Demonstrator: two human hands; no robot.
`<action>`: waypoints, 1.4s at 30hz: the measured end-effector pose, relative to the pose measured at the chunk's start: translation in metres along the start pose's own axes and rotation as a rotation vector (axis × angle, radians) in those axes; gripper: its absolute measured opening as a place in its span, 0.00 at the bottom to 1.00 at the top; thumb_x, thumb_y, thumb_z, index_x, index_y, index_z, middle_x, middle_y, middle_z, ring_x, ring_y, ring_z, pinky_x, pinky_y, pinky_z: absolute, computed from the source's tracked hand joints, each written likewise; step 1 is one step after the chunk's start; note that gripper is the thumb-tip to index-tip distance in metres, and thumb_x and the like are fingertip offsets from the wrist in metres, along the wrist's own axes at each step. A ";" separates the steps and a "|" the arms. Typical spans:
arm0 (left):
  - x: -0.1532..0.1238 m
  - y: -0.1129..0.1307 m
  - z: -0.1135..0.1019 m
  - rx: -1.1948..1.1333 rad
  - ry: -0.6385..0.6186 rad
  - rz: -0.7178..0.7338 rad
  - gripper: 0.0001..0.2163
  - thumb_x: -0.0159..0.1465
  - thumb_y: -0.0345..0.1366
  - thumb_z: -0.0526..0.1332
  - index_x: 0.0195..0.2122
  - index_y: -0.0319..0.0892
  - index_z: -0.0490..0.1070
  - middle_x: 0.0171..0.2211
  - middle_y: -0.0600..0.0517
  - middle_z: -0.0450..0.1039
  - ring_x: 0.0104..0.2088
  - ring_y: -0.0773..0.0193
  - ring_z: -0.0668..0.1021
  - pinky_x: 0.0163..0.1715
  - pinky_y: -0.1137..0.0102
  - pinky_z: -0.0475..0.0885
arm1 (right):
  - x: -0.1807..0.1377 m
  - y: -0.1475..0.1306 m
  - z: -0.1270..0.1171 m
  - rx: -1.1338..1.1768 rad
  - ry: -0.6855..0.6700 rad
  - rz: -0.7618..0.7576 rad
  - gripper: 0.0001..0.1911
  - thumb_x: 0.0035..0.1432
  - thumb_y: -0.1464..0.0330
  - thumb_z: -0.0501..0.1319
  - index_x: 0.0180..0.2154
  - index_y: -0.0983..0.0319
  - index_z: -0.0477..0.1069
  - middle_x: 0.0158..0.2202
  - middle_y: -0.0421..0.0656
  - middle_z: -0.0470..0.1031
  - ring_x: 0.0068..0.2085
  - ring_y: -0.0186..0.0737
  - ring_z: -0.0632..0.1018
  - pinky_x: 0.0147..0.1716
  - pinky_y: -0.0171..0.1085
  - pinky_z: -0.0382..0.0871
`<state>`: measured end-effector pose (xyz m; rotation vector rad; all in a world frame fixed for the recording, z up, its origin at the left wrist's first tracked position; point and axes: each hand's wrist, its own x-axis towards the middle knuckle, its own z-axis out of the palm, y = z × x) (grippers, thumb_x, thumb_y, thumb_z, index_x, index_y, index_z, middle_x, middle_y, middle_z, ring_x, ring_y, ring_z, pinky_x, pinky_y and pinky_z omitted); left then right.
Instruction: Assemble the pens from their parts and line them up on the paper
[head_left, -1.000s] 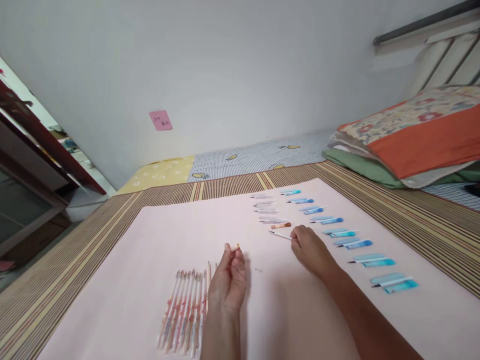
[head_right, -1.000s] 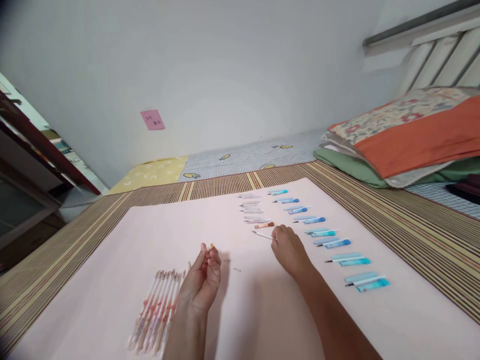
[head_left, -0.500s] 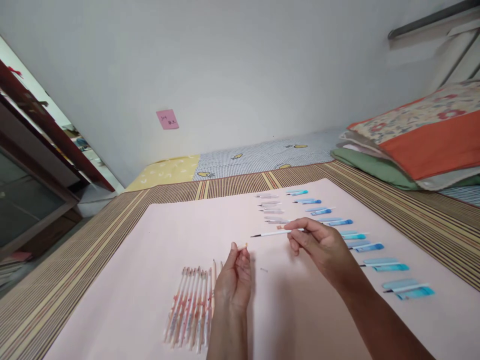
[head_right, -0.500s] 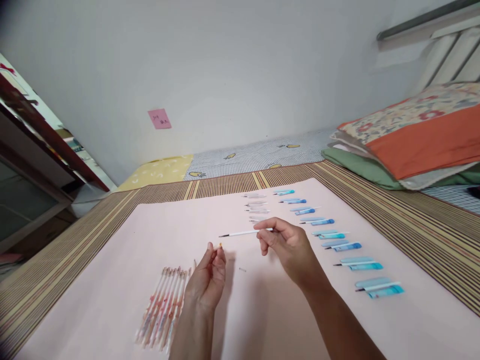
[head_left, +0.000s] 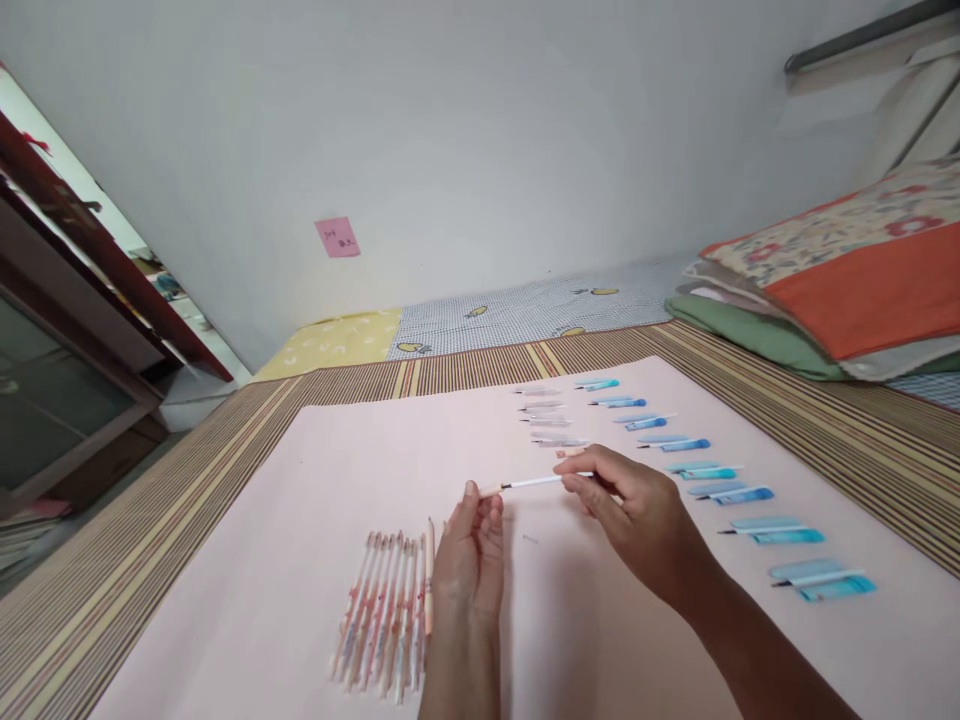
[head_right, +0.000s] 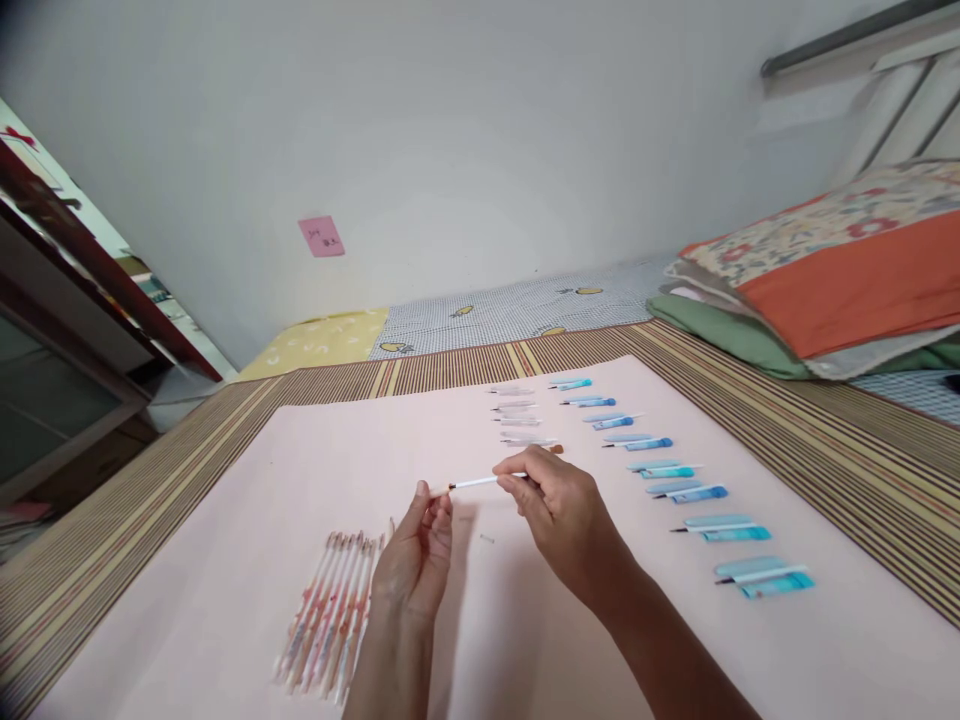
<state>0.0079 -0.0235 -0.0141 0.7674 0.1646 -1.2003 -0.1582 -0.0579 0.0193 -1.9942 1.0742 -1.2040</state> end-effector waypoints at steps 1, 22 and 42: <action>-0.001 -0.001 0.000 0.017 -0.012 0.014 0.10 0.66 0.24 0.59 0.27 0.32 0.73 0.23 0.48 0.75 0.21 0.71 0.78 0.22 0.82 0.76 | 0.000 0.000 0.001 -0.005 -0.005 -0.015 0.10 0.64 0.64 0.56 0.33 0.58 0.74 0.33 0.41 0.77 0.27 0.36 0.74 0.30 0.34 0.69; -0.011 -0.012 -0.002 0.322 -0.242 0.275 0.14 0.51 0.38 0.74 0.33 0.36 0.75 0.27 0.49 0.79 0.28 0.65 0.81 0.31 0.75 0.76 | -0.008 0.013 0.036 0.239 -0.119 0.261 0.24 0.64 0.52 0.55 0.25 0.61 0.70 0.18 0.37 0.66 0.18 0.31 0.64 0.18 0.32 0.59; -0.014 -0.011 -0.006 0.556 -0.231 0.496 0.22 0.62 0.52 0.61 0.46 0.37 0.75 0.30 0.46 0.78 0.29 0.60 0.82 0.26 0.72 0.74 | -0.004 0.027 0.036 0.181 -0.147 0.291 0.22 0.63 0.52 0.54 0.27 0.61 0.72 0.17 0.33 0.56 0.20 0.32 0.58 0.20 0.33 0.52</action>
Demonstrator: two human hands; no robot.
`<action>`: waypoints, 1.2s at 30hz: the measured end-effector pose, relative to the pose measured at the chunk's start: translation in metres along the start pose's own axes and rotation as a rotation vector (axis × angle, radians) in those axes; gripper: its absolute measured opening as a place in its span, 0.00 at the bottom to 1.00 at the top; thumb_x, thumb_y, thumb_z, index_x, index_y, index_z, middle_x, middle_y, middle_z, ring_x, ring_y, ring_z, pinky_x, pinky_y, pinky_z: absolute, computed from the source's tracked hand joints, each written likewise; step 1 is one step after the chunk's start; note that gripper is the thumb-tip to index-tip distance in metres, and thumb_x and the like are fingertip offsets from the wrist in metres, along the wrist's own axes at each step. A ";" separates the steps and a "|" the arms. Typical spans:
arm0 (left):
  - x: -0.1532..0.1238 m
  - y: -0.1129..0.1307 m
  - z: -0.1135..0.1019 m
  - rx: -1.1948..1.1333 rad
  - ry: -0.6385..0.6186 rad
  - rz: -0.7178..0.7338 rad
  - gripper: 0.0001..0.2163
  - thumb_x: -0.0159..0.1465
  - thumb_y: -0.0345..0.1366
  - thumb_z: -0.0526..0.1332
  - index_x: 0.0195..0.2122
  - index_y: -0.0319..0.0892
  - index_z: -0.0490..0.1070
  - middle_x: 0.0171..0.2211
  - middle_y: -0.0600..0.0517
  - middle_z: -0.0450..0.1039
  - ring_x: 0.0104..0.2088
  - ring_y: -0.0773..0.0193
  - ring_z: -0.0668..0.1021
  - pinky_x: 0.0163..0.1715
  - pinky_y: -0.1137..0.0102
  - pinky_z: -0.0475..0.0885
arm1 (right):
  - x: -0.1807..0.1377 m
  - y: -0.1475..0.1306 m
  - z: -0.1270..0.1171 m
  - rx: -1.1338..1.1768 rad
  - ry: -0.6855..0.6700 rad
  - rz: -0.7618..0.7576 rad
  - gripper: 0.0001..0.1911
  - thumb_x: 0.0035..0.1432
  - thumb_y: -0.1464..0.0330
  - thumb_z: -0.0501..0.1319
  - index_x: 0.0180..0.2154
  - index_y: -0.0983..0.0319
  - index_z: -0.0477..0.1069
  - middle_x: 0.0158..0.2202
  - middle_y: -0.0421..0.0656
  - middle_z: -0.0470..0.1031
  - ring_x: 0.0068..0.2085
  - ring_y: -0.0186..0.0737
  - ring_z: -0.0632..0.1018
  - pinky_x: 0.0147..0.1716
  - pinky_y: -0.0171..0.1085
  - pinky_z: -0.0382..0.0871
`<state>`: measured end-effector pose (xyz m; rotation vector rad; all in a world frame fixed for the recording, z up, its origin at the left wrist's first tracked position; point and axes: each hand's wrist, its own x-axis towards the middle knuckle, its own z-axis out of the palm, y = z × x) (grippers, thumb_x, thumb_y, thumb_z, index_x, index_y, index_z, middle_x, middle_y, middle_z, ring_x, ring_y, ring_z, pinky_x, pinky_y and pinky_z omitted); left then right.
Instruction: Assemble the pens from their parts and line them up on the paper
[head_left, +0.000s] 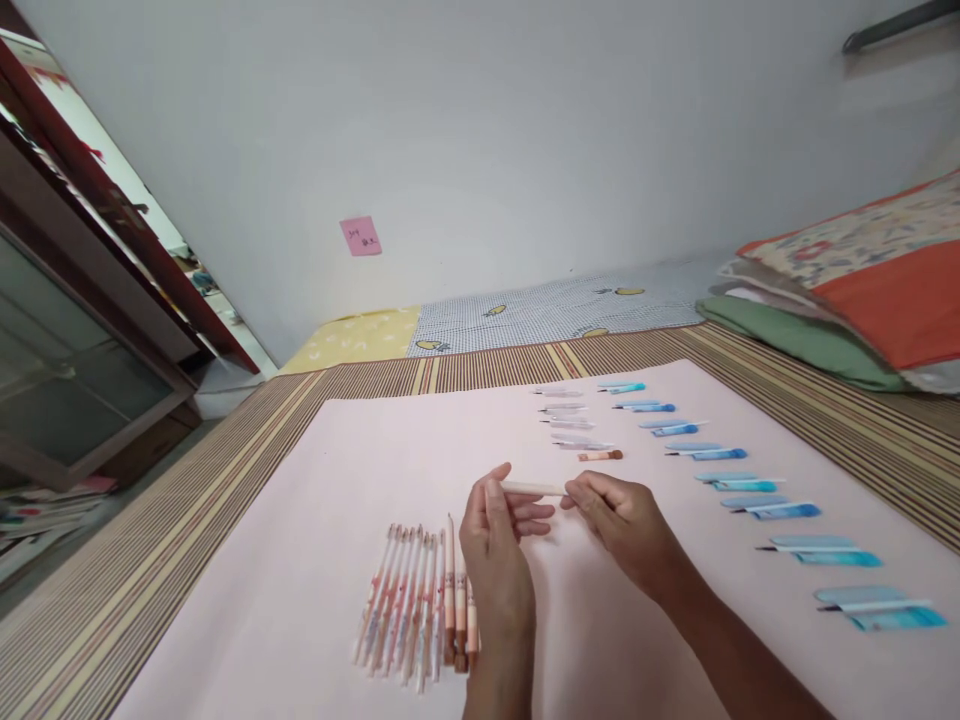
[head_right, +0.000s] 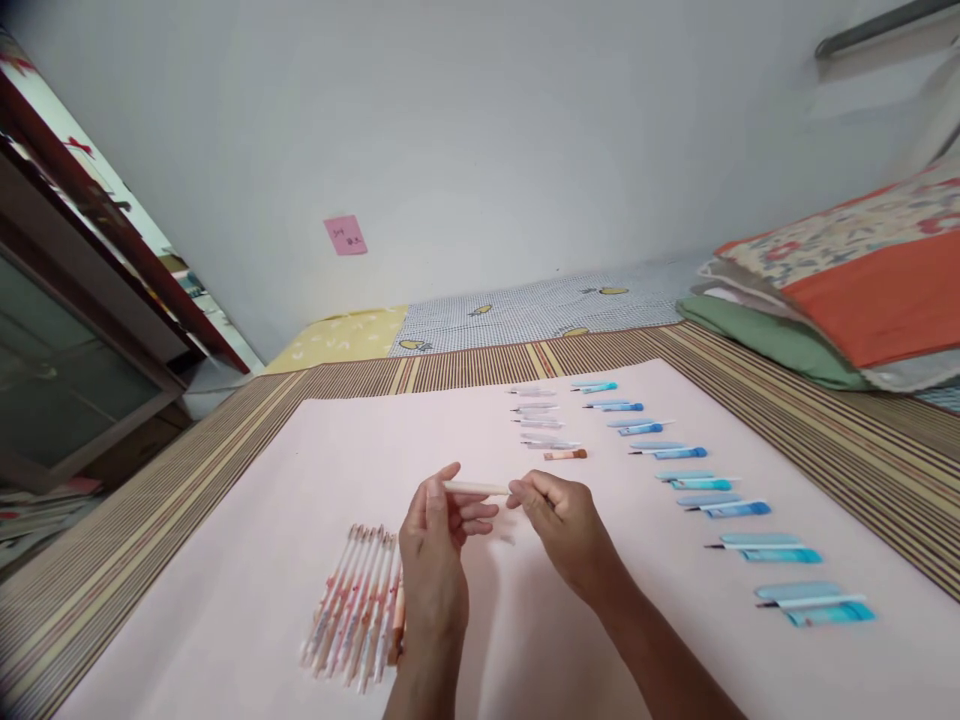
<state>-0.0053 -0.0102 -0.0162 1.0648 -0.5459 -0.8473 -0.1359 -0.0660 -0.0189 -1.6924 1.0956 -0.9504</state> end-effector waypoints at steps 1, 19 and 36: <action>0.000 -0.001 -0.001 -0.007 0.005 -0.002 0.22 0.63 0.51 0.61 0.48 0.37 0.75 0.30 0.46 0.78 0.29 0.61 0.82 0.25 0.73 0.73 | 0.000 0.000 -0.001 -0.028 0.014 -0.014 0.22 0.63 0.53 0.54 0.27 0.61 0.72 0.17 0.33 0.55 0.21 0.33 0.58 0.21 0.33 0.52; 0.002 0.002 0.004 -0.493 0.151 -0.258 0.07 0.65 0.27 0.61 0.38 0.32 0.79 0.37 0.41 0.80 0.30 0.69 0.80 0.35 0.77 0.78 | -0.005 -0.016 -0.006 0.222 -0.002 -0.018 0.17 0.63 0.55 0.58 0.42 0.62 0.72 0.22 0.36 0.65 0.22 0.32 0.64 0.22 0.33 0.60; 0.003 -0.004 0.006 -0.521 0.152 -0.219 0.06 0.64 0.28 0.63 0.39 0.32 0.79 0.39 0.39 0.80 0.31 0.68 0.81 0.36 0.76 0.79 | -0.003 -0.006 -0.004 0.069 0.131 -0.039 0.20 0.64 0.55 0.56 0.26 0.61 0.69 0.21 0.38 0.68 0.20 0.31 0.66 0.21 0.32 0.61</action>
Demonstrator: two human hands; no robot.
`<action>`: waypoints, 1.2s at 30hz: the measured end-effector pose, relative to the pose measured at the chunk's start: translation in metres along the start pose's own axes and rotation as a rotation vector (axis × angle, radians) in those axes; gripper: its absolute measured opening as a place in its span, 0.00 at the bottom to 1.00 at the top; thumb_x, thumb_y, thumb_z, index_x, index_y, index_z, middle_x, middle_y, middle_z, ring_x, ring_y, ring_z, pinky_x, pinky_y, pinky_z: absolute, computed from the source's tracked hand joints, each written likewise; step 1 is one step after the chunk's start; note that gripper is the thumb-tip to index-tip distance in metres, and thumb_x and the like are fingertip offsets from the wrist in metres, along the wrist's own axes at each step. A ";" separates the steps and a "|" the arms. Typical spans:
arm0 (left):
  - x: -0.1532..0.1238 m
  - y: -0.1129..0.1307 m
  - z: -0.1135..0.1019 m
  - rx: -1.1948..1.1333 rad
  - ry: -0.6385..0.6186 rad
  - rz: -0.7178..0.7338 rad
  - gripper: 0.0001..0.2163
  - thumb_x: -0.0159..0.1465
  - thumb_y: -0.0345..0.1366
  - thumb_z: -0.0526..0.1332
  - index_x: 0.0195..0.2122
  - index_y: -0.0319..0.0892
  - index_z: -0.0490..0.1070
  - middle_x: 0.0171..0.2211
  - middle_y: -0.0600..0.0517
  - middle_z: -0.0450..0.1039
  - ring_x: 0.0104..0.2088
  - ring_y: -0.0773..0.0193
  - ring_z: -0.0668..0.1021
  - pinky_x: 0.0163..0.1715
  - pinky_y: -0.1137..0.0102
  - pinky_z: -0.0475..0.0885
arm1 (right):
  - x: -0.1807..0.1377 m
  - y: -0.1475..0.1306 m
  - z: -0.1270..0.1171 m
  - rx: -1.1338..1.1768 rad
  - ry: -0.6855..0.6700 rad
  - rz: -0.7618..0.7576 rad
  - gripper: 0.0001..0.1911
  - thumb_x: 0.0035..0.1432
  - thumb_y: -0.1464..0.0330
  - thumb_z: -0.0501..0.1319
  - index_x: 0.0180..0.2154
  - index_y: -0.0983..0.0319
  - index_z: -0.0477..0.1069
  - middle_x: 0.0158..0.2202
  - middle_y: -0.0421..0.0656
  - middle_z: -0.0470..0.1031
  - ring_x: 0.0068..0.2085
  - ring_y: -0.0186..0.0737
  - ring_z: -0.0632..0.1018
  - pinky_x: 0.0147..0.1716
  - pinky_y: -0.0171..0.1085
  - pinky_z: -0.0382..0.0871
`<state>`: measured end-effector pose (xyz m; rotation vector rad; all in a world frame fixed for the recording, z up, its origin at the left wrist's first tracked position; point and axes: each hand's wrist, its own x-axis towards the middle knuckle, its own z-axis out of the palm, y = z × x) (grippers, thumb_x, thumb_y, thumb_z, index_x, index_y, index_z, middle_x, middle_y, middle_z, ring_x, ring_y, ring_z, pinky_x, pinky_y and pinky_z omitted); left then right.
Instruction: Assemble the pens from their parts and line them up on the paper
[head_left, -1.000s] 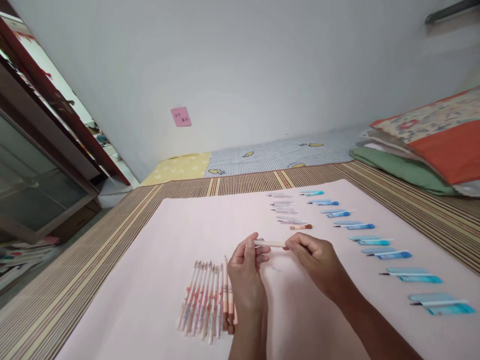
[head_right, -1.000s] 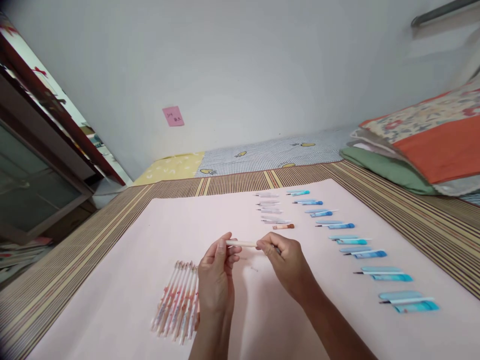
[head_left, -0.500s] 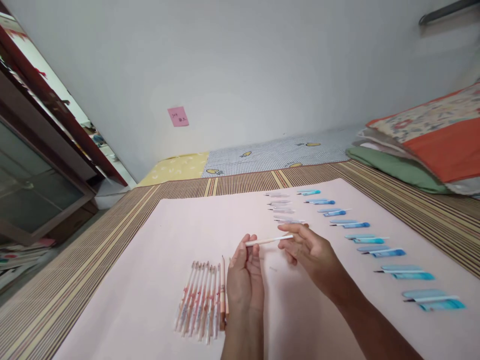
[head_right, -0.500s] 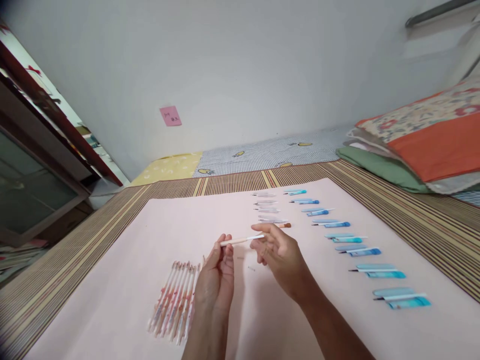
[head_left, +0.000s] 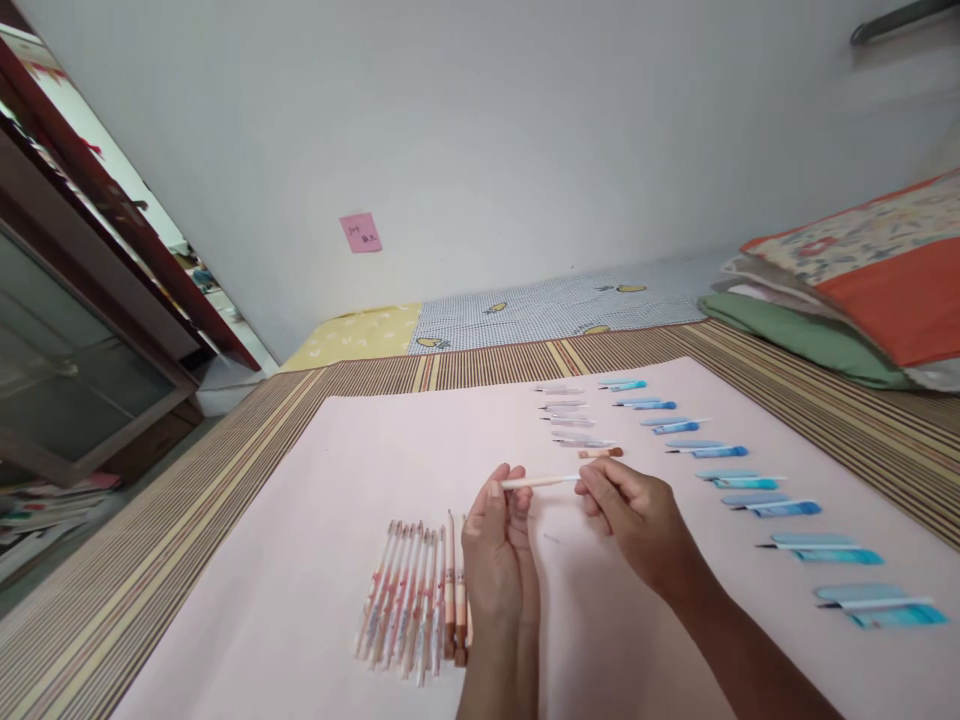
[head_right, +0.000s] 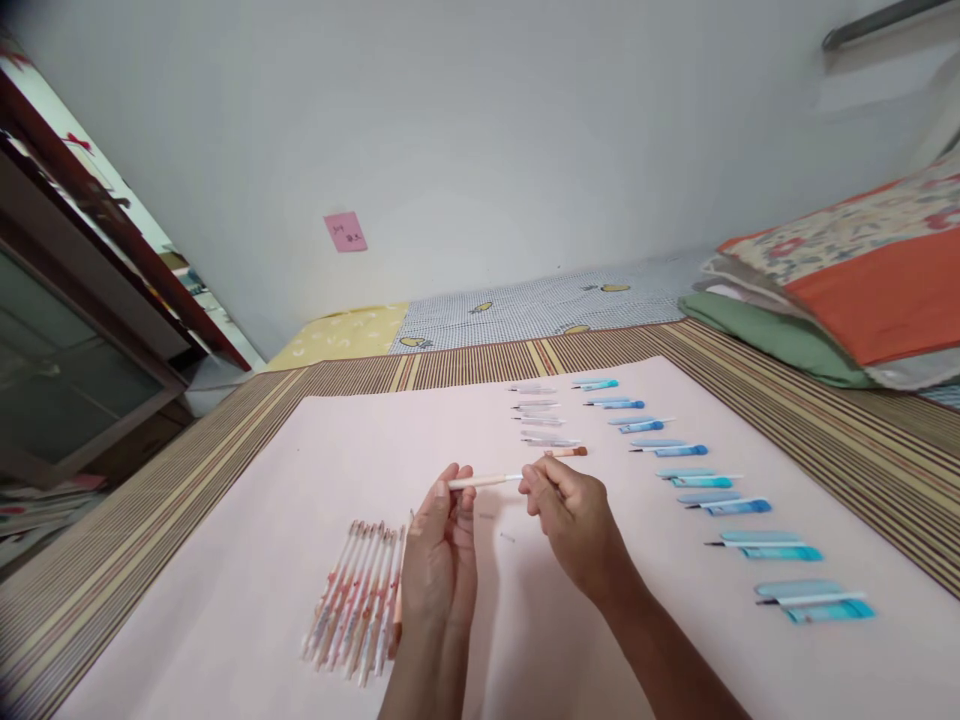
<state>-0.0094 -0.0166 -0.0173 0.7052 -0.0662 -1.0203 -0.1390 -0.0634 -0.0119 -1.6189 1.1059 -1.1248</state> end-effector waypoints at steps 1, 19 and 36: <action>-0.001 -0.001 -0.001 0.030 -0.024 0.027 0.07 0.63 0.30 0.65 0.41 0.33 0.79 0.41 0.40 0.80 0.31 0.68 0.81 0.37 0.76 0.78 | 0.001 0.003 0.000 0.019 -0.014 0.021 0.21 0.64 0.54 0.56 0.26 0.61 0.69 0.20 0.37 0.67 0.19 0.30 0.64 0.20 0.32 0.59; -0.011 0.004 0.003 0.317 0.019 0.237 0.14 0.55 0.41 0.71 0.35 0.34 0.80 0.37 0.41 0.81 0.29 0.66 0.80 0.32 0.73 0.76 | 0.006 0.024 0.001 0.221 -0.116 -0.019 0.15 0.61 0.56 0.61 0.35 0.61 0.74 0.28 0.42 0.76 0.27 0.37 0.75 0.31 0.36 0.70; -0.017 0.003 0.007 0.411 0.040 0.287 0.13 0.54 0.43 0.71 0.29 0.37 0.75 0.29 0.45 0.80 0.27 0.63 0.80 0.31 0.69 0.77 | 0.004 0.016 -0.001 0.276 -0.243 0.143 0.22 0.63 0.52 0.57 0.26 0.62 0.67 0.17 0.34 0.60 0.18 0.29 0.59 0.19 0.32 0.51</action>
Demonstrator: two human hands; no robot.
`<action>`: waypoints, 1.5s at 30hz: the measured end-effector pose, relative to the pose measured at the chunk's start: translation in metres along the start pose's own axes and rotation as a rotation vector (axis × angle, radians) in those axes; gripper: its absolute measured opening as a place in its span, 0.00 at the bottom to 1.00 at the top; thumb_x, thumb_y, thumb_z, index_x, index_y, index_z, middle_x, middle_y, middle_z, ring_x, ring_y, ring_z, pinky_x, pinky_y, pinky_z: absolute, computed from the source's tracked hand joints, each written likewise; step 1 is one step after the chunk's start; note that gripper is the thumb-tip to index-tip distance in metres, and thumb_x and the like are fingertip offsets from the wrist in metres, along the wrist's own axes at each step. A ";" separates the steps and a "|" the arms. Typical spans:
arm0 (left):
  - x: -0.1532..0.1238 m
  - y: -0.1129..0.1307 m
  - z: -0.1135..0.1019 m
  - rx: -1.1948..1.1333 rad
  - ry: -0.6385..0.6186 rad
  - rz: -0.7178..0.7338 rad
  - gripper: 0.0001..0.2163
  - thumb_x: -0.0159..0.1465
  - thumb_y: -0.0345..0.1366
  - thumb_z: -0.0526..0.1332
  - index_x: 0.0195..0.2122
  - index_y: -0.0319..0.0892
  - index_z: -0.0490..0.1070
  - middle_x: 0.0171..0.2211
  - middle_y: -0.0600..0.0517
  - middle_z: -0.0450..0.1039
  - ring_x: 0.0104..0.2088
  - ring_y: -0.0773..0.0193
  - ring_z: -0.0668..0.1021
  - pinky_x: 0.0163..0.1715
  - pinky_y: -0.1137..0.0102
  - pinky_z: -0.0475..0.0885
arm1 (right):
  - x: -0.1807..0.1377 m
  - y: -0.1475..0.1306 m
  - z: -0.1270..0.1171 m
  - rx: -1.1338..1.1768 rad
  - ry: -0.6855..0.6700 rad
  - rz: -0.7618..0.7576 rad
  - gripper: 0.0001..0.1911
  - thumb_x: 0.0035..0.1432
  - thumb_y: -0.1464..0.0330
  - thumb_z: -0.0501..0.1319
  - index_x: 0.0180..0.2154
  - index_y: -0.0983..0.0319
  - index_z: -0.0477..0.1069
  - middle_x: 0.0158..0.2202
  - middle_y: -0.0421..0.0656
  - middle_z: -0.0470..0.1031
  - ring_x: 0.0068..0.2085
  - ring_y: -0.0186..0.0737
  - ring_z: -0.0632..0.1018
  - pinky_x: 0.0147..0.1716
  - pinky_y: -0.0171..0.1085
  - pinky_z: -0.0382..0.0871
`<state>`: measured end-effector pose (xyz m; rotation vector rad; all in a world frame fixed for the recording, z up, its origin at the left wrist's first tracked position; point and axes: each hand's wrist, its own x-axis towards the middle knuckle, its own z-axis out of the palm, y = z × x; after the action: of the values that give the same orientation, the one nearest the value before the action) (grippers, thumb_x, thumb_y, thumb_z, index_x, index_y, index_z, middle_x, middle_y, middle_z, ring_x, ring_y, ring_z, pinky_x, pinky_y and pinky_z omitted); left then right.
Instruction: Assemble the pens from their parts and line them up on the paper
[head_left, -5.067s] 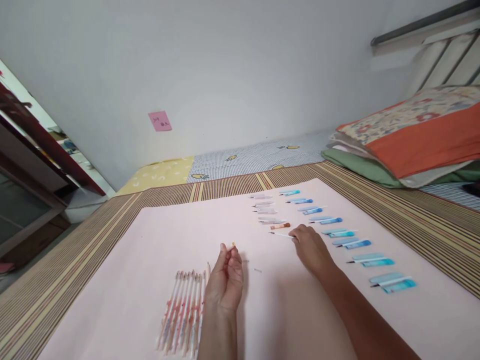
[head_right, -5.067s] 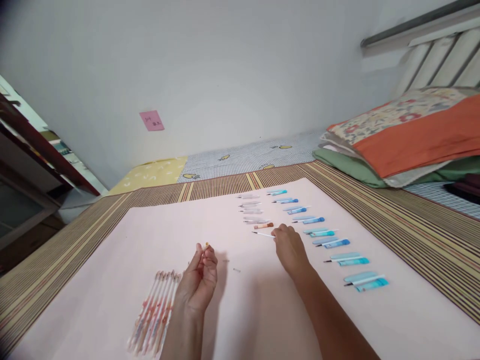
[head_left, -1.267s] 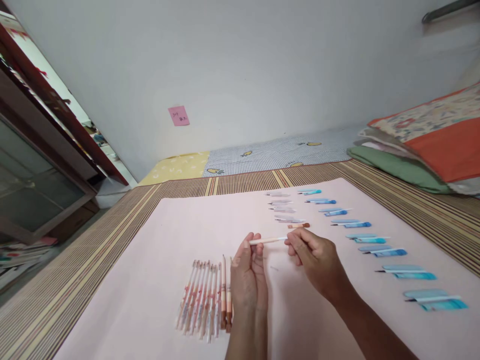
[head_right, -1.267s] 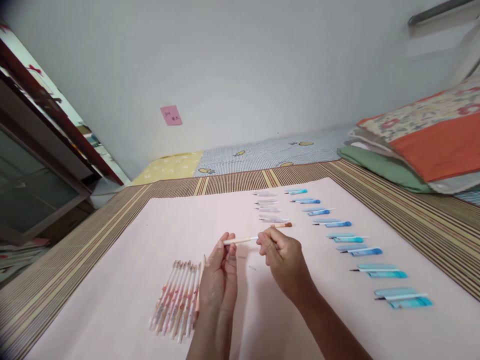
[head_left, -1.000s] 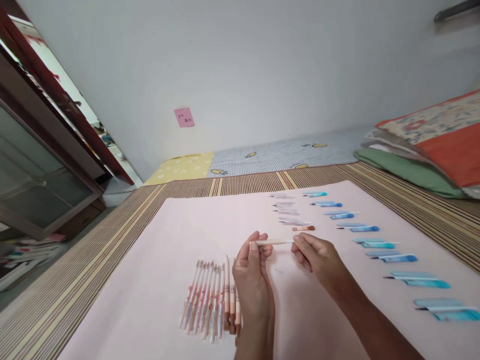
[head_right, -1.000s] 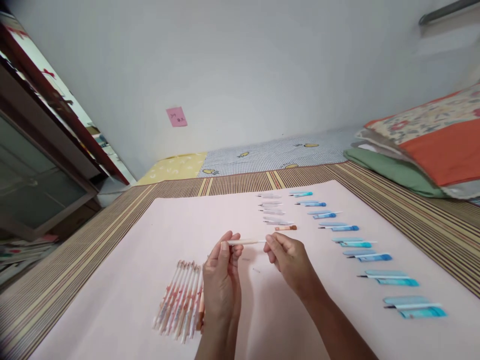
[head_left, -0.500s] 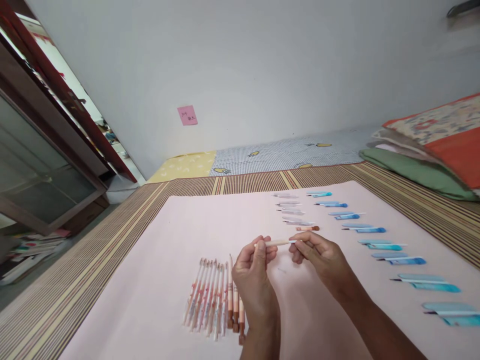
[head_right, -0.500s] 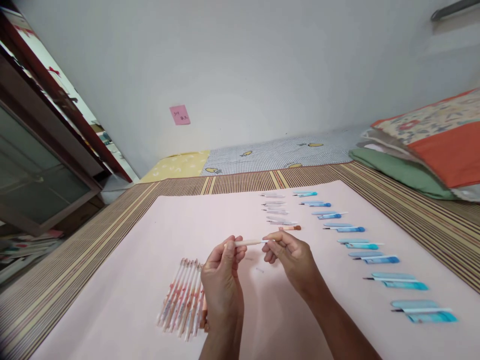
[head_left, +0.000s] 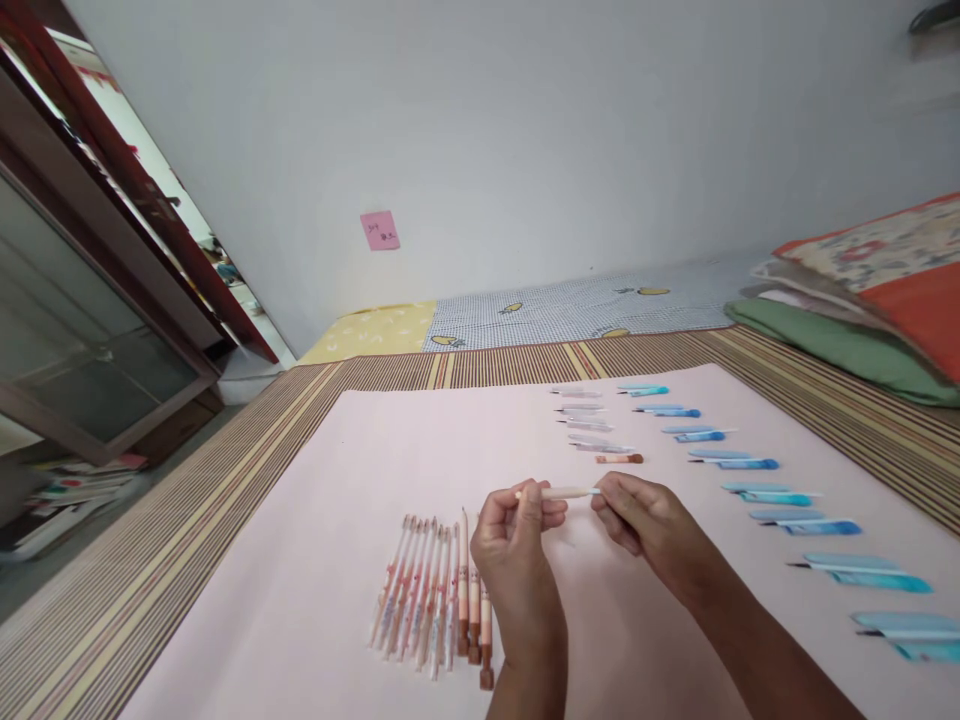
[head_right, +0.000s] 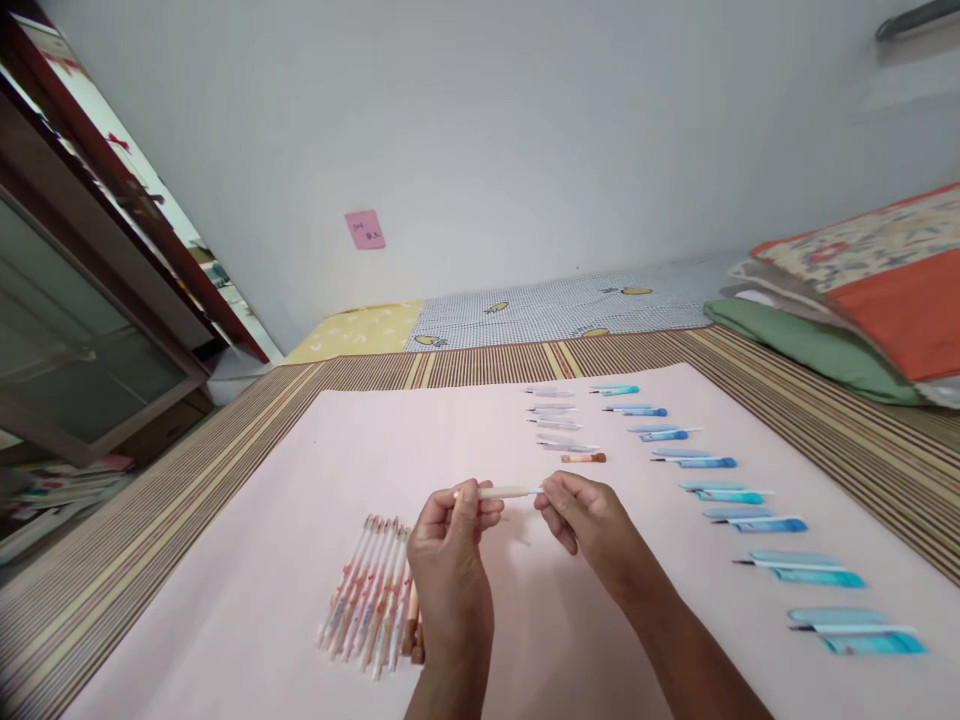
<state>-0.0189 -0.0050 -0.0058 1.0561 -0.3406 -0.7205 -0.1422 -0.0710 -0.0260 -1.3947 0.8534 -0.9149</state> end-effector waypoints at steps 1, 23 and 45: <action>0.001 0.000 -0.001 -0.016 0.004 -0.012 0.14 0.54 0.43 0.71 0.29 0.37 0.75 0.28 0.46 0.80 0.26 0.64 0.80 0.31 0.70 0.76 | 0.001 0.000 -0.001 -0.012 0.003 -0.026 0.22 0.63 0.52 0.57 0.25 0.62 0.67 0.18 0.34 0.62 0.19 0.29 0.61 0.20 0.33 0.55; 0.002 -0.002 -0.003 -0.016 -0.135 0.015 0.12 0.60 0.41 0.67 0.39 0.37 0.77 0.34 0.46 0.80 0.29 0.67 0.79 0.36 0.71 0.74 | -0.005 -0.012 -0.004 -0.139 0.000 -0.001 0.24 0.63 0.49 0.55 0.26 0.62 0.69 0.15 0.34 0.63 0.15 0.29 0.61 0.18 0.32 0.56; 0.018 0.001 0.001 -0.484 0.160 -0.475 0.08 0.64 0.24 0.61 0.27 0.33 0.74 0.25 0.50 0.73 0.23 0.73 0.77 0.25 0.81 0.77 | -0.018 -0.034 0.012 -0.425 0.389 -0.383 0.12 0.61 0.60 0.61 0.28 0.58 0.74 0.21 0.39 0.75 0.23 0.37 0.75 0.29 0.36 0.71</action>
<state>-0.0063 -0.0178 -0.0053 0.7246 0.2290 -1.0693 -0.1398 -0.0483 0.0078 -1.8191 1.1417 -1.3857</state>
